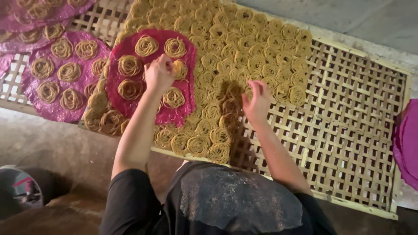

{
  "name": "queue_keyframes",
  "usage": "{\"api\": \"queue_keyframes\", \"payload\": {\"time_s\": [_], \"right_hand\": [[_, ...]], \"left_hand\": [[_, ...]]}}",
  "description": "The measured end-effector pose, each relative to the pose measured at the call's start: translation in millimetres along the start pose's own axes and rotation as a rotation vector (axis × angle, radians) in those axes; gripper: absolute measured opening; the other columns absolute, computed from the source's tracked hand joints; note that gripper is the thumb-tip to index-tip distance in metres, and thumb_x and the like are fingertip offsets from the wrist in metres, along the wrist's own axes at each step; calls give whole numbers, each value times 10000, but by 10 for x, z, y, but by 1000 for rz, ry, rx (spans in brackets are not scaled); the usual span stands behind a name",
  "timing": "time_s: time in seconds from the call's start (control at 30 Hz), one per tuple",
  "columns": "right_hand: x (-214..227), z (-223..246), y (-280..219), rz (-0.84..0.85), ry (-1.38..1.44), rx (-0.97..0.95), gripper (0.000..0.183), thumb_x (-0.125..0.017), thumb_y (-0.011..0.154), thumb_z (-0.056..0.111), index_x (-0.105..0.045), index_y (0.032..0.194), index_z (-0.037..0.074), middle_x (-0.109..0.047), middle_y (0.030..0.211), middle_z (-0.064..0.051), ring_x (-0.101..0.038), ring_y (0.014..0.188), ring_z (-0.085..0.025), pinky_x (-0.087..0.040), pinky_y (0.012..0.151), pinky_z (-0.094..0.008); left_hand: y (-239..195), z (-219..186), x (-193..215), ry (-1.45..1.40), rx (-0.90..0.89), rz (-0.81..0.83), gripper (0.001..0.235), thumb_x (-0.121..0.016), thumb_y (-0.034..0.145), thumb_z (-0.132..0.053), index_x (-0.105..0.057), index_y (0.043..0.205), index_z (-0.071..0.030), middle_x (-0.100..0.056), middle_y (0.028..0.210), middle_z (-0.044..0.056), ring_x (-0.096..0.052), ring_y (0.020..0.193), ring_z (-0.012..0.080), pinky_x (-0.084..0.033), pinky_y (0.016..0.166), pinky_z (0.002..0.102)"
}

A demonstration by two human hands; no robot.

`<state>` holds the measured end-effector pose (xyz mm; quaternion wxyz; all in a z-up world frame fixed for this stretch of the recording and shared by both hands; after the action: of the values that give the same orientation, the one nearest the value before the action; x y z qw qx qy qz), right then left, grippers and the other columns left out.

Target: The person arranges small coiled dough pieces onto pink circular sheets placed on a woven bamboo tray. The person repeatedly picks up dough coils from the tray and places them onto the pink sheets, then stacks the sheets.

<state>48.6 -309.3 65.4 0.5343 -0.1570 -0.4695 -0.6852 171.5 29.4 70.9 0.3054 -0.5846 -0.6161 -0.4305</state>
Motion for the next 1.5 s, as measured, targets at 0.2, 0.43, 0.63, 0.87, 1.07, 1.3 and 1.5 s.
{"api": "queue_keyframes", "payload": {"time_s": [0.2, 0.43, 0.63, 0.87, 1.07, 1.3, 1.5], "right_hand": [[-764, 73, -193, 358, 1285, -831, 470, -690, 942, 360, -663, 1257, 13, -753, 1068, -110, -698, 943, -173, -609, 835, -289], [-738, -384, -414, 189, 1492, -971, 433, -603, 932, 120, -611, 1358, 47, -747, 1186, -98, -680, 1048, -208, -591, 884, -319], [119, -1532, -778, -174, 1159, -816, 400, -582, 965, -34, -610, 1359, 28, -691, 1253, -107, -697, 1102, -194, -588, 974, -351], [-138, -1681, -826, 78, 683, -776, 490, -643, 924, -33, -585, 1397, 80, -688, 1280, -83, -632, 1123, -237, -481, 947, -383], [124, -1072, -571, -38, 74, -247, 539, -709, 894, -2, -550, 1408, 40, -642, 1290, -217, -615, 1164, -428, -510, 1001, -469], [263, -541, -362, -70, 320, -275, 352, -768, 935, 65, -635, 1261, 51, -622, 1239, -169, -628, 1082, -288, -557, 883, -395], [-195, -441, -580, 57, 1582, -821, 274, -747, 1009, 20, -635, 1256, -20, -677, 1171, -124, -606, 1000, -211, -496, 911, -344]], "left_hand": [[-444, -1112, 29, -268, 27, 239, 172, -596, 1032, -115, -562, 1192, -61, -717, 950, 90, -724, 741, 168, -545, 518, 230], [-786, -1476, -119, -506, -176, 133, 370, -681, 943, -133, -577, 1295, -89, -717, 1198, 114, -740, 948, 215, -597, 743, 263], [-372, -715, -455, -97, -113, 79, 403, -705, 955, -144, -589, 1328, -42, -573, 1367, 188, -596, 1173, 339, -556, 927, 454], [88, -175, -932, 16, 137, 61, 487, -801, 866, -264, -557, 1196, -3, -580, 1187, 207, -584, 1108, 391, -523, 903, 495], [97, -243, -917, -303, 113, 122, 288, -806, 896, -220, -617, 1053, -69, -689, 1048, 104, -693, 955, 264, -579, 844, 403], [-480, -1409, -607, -1255, 353, 619, 181, -591, 967, -18, -548, 1139, -56, -701, 1131, 111, -725, 1025, 207, -633, 869, 323], [-941, -2180, -518, -1367, 122, 718, 444, -582, 923, 14, -492, 1350, -71, -562, 1474, 69, -581, 1312, 242, -551, 1034, 344]]}}
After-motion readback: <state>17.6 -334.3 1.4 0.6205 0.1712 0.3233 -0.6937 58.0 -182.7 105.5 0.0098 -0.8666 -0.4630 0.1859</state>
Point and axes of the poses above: each hand's wrist, its own y-axis towards the middle knuckle, its own x-axis out of the back of the hand, z = x × y, the point moved 7 cm from there along y, towards the middle knuckle
